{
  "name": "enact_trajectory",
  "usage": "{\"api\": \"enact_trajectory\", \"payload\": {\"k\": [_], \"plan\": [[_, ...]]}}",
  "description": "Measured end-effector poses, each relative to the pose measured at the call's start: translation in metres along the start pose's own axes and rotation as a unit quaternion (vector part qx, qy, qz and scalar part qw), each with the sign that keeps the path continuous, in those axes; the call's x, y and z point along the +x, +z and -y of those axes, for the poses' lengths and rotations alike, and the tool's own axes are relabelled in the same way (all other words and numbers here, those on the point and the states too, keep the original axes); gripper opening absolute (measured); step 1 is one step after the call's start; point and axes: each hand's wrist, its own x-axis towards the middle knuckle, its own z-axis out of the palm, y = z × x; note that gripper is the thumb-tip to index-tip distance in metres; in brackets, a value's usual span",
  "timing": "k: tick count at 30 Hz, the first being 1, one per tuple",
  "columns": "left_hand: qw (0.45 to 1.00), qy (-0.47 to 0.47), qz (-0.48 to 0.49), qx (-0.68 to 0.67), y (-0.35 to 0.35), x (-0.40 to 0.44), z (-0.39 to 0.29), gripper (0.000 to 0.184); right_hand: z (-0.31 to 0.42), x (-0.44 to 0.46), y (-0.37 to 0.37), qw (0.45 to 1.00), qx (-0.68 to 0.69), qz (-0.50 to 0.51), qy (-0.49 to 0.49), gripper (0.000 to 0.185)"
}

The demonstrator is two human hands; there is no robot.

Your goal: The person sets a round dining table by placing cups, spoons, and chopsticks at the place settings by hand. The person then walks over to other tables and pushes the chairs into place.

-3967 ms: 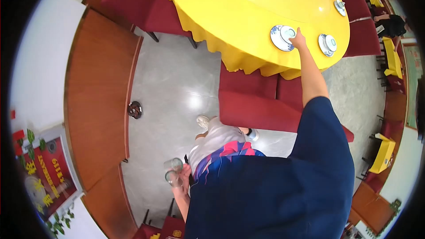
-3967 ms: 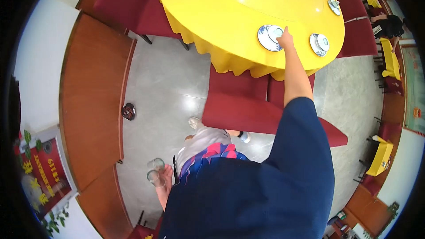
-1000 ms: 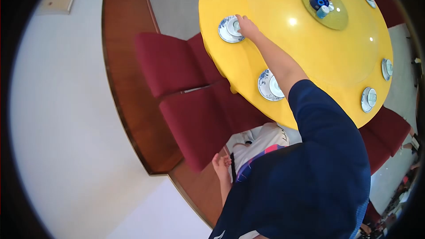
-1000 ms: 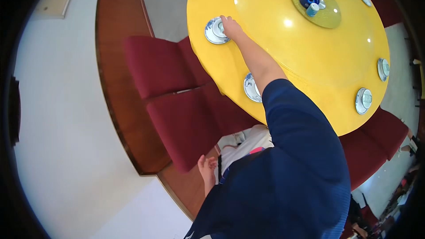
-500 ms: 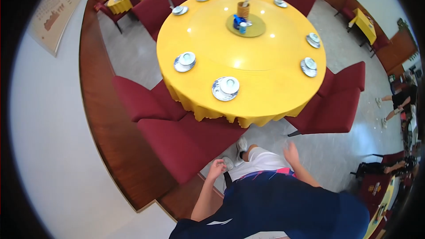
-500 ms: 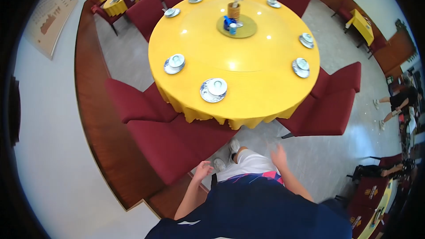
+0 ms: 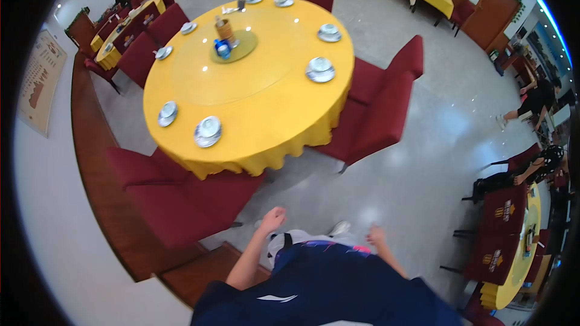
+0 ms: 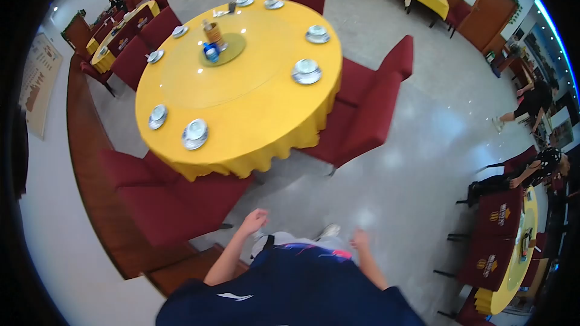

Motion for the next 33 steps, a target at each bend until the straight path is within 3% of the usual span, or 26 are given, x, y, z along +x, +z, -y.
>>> {"api": "enact_trajectory", "payload": {"k": [1,3,5,6,7,8,9,12,14,15,17,21,22,23,29,31,33], "plan": [[0.999,-0.025,0.022,0.032,0.031,0.005,0.0,0.025,0.028,0.005,-0.006,1.0,-0.001,-0.006,-0.001,0.054],[0.998,-0.048,0.037,0.002,0.092,0.009,-0.005,0.024,0.05,0.009,-0.014,0.982,-0.037,0.113,-0.147,0.051],[0.988,-0.061,0.138,-0.015,0.141,0.012,-0.028,0.024,0.071,0.005,-0.036,0.961,0.035,0.161,-0.222,0.047],[0.976,-0.091,0.166,-0.105,0.156,0.019,-0.041,0.021,0.077,-0.006,-0.051,0.961,0.04,0.167,-0.216,0.047],[0.976,-0.099,0.166,-0.099,0.172,0.023,-0.059,0.021,0.084,-0.018,-0.069,0.951,0.084,0.198,-0.222,0.045],[0.929,-0.173,0.084,-0.316,0.191,0.031,-0.083,0.021,0.087,-0.027,-0.091,0.938,0.125,0.226,-0.231,0.044],[0.825,-0.232,-0.004,-0.515,0.211,0.042,-0.105,0.021,0.09,-0.035,-0.111,0.938,0.125,0.225,-0.231,0.044],[0.869,-0.203,0.031,-0.45,0.259,0.087,-0.15,0.02,0.099,-0.015,-0.159,0.931,0.173,0.236,-0.22,0.037],[0.901,-0.201,0.068,-0.378,0.296,0.117,-0.172,0.021,0.1,0.016,-0.182,0.905,0.241,0.157,-0.313,0.029],[0.926,-0.194,0.103,-0.307,0.315,0.131,-0.182,0.022,0.104,0.03,-0.198,0.906,0.243,0.155,-0.31,0.029],[0.924,-0.224,0.134,-0.281,0.355,0.158,-0.201,0.021,0.119,0.059,-0.232,0.896,0.326,0.079,-0.29,0.025],[0.922,-0.249,0.166,-0.246,0.445,0.227,-0.245,0.021,0.181,0.128,-0.304,0.9,0.314,0.1,-0.283,0.025],[0.929,-0.19,0.209,-0.238,0.466,0.253,-0.248,0.022,0.196,0.145,-0.324,0.909,0.285,0.13,-0.274,0.025],[0.924,-0.19,0.209,-0.257,0.49,0.275,-0.269,0.022,0.212,0.165,-0.349,0.917,0.251,0.159,-0.264,0.025],[0.968,-0.074,0.206,-0.121,0.598,0.363,-0.424,0.026,0.188,0.317,-0.496,0.978,-0.041,0.124,-0.16,0.031],[0.971,-0.054,0.231,-0.04,0.634,0.395,-0.457,0.028,0.181,0.326,-0.553,0.994,-0.001,0.06,-0.09,0.029],[0.973,-0.053,0.225,-0.001,0.668,0.423,-0.484,0.029,0.164,0.337,-0.597,0.989,0.146,0.001,-0.013,0.028]]}}
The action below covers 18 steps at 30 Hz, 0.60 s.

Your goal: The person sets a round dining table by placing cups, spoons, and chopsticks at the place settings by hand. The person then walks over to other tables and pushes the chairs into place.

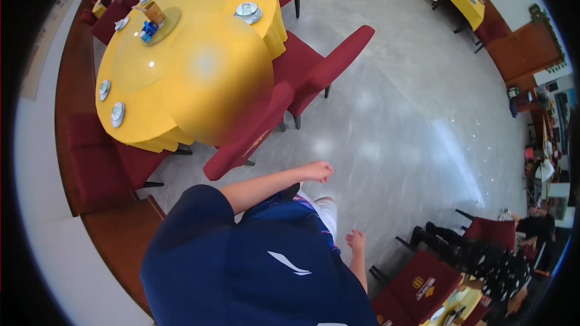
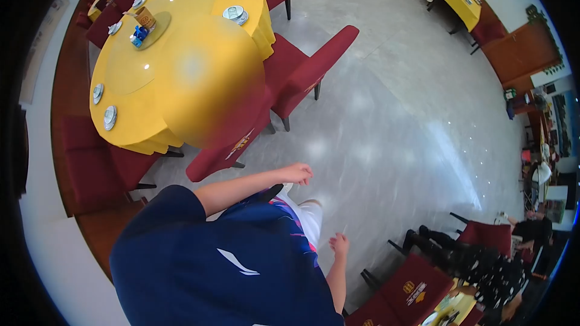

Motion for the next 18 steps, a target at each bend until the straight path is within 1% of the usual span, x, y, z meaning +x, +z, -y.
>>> {"api": "enact_trajectory", "payload": {"k": [2,3,4,5,7,8,9,10,11,12,13,14,15,16,17,18], "plan": [[0.986,0.081,0.027,0.142,0.016,0.039,-0.021,0.03,-0.013,0.021,-0.04,0.993,0.098,-0.017,0.057,0.03],[0.987,0.074,0.02,0.139,0.021,0.054,-0.03,0.03,-0.07,0.05,-0.1,0.994,0.091,-0.009,0.061,0.03],[0.964,0.135,0.003,0.23,0.026,0.07,-0.04,0.029,-0.083,0.091,-0.129,1.0,0.029,0.004,-0.012,0.03],[0.927,0.194,-0.014,0.32,0.029,0.089,-0.053,0.027,-0.087,0.134,-0.154,0.996,-0.032,0.017,-0.087,0.03],[0.936,0.172,-0.028,0.307,0.03,0.118,-0.078,0.027,-0.084,0.216,-0.202,0.959,-0.149,0.043,-0.236,0.03],[0.941,0.155,-0.035,0.298,0.028,0.13,-0.089,0.026,-0.079,0.258,-0.216,0.928,-0.2,0.057,-0.31,0.03],[0.942,0.154,-0.044,0.296,0.029,0.149,-0.094,0.026,-0.053,0.289,-0.233,0.886,-0.254,0.068,-0.383,0.03],[0.953,0.131,-0.073,0.263,0.025,0.17,-0.094,0.025,-0.025,0.32,-0.238,0.835,-0.299,0.079,-0.455,0.03],[0.962,0.102,-0.097,0.234,0.024,0.178,-0.104,0.024,-0.008,0.34,-0.23,0.782,-0.334,0.089,-0.519,0.03],[0.96,0.094,-0.102,0.242,0.027,0.185,-0.114,0.024,0.006,0.355,-0.216,0.723,-0.365,0.097,-0.578,0.031],[0.972,0.057,-0.125,0.192,0.029,0.19,-0.133,0.025,0.026,0.376,-0.195,0.657,-0.39,0.101,-0.637,0.031],[0.978,0.028,-0.153,0.14,0.029,0.195,-0.161,0.025,0.13,0.343,-0.204,0.653,-0.381,0.103,-0.647,0.031],[0.986,0.015,-0.141,0.091,0.028,0.205,-0.183,0.023,0.26,0.316,-0.179,0.74,-0.487,0.217,-0.41,0.032],[0.984,0.021,-0.152,0.094,0.026,0.216,-0.203,0.023,0.322,0.33,-0.168,0.892,-0.302,0.185,-0.281,0.031],[0.983,0.068,-0.168,0.03,0.024,0.227,-0.219,0.022,0.377,0.351,-0.17,0.977,-0.099,0.143,-0.127,0.03],[0.976,0.114,-0.182,-0.035,0.022,0.238,-0.232,0.021,0.437,0.374,-0.168,0.983,-0.073,0.129,-0.109,0.03]]}}
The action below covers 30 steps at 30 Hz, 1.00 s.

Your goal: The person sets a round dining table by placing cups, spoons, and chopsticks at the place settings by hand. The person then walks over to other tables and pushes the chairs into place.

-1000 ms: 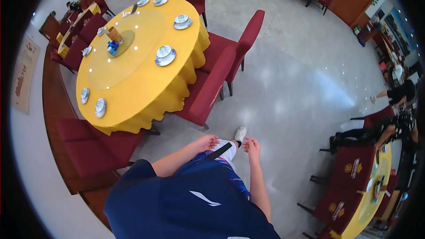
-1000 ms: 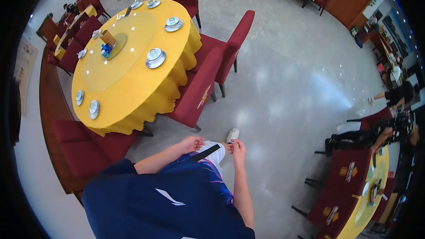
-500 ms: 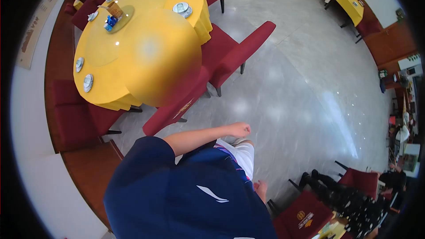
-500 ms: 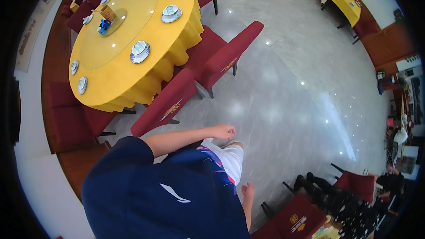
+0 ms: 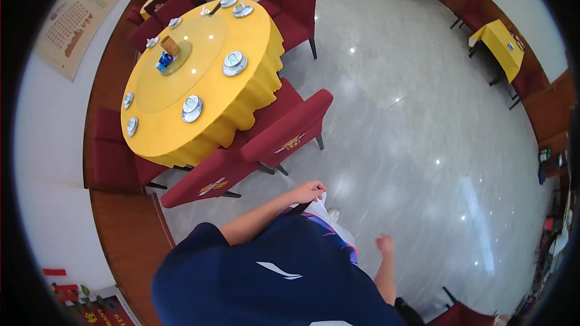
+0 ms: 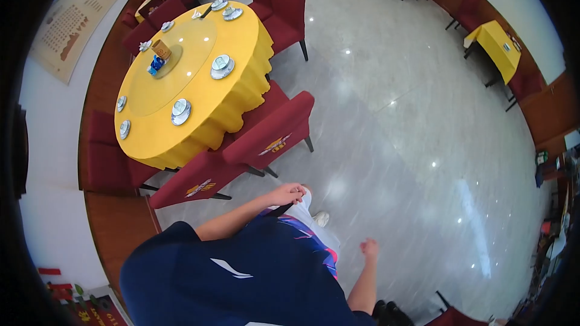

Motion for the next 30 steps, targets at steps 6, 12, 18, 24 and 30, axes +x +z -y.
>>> {"api": "enact_trajectory", "payload": {"k": [6,12,18,24,30], "plan": [[0.993,0.029,-0.07,-0.091,-0.022,0.084,-0.079,0.022,0.321,0.085,-0.016,0.984,0.101,0.0,-0.145,0.028],[0.996,-0.034,-0.046,-0.065,-0.063,0.204,-0.126,0.029,0.449,0.182,0.026,0.97,0.008,0.076,-0.231,0.033],[0.966,-0.007,-0.086,-0.244,-0.086,0.332,-0.228,0.032,0.512,0.216,0.037,0.898,-0.394,0.17,-0.096,0.03],[0.984,-0.017,-0.177,-0.023,-0.124,0.496,-0.301,0.03,0.621,0.256,0.058,0.908,-0.323,0.155,-0.216,0.029],[0.975,0.021,-0.178,-0.129,-0.174,0.617,-0.387,0.029,0.777,0.339,0.118,0.903,-0.228,0.234,-0.278,0.03]]}}
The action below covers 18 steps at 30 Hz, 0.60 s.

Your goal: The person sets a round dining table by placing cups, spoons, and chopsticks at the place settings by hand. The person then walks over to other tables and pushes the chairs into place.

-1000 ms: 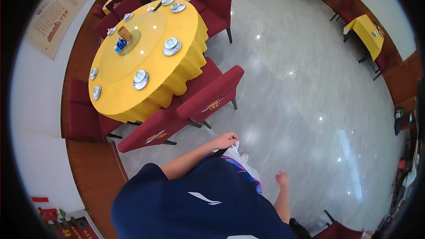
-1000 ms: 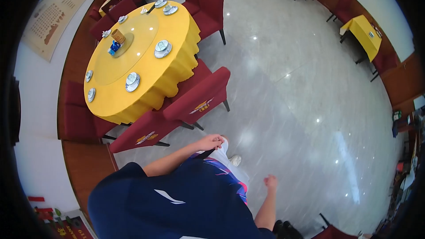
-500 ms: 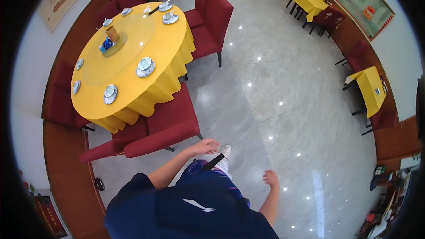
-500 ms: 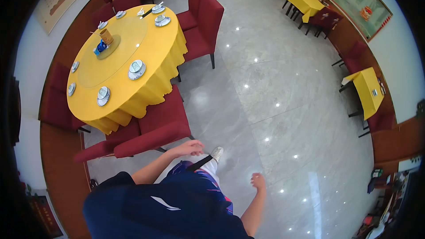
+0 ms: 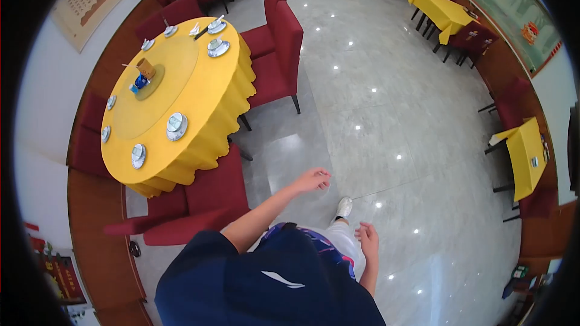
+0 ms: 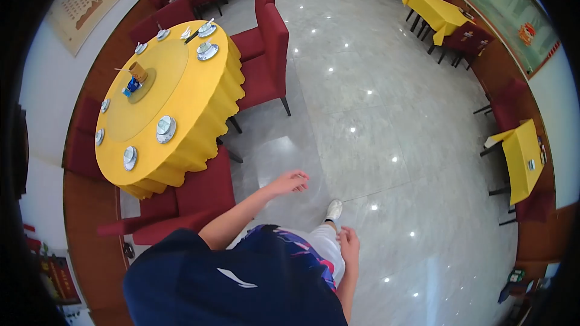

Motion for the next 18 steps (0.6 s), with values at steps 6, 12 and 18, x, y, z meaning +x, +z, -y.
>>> {"api": "enact_trajectory", "payload": {"k": [6,12,18], "plan": [[0.976,-0.029,-0.09,-0.198,0.012,0.077,-0.081,0.029,0.142,0.153,-0.077,0.986,0.139,0.055,-0.068,0.03],[0.919,0.08,-0.141,-0.36,-0.004,0.128,-0.164,0.031,0.263,0.324,-0.097,0.97,0.071,0.223,-0.07,0.034],[0.901,0.154,-0.181,-0.362,-0.072,0.204,-0.207,0.038,0.363,0.471,-0.029,0.925,0.023,0.341,-0.165,0.036]]}}
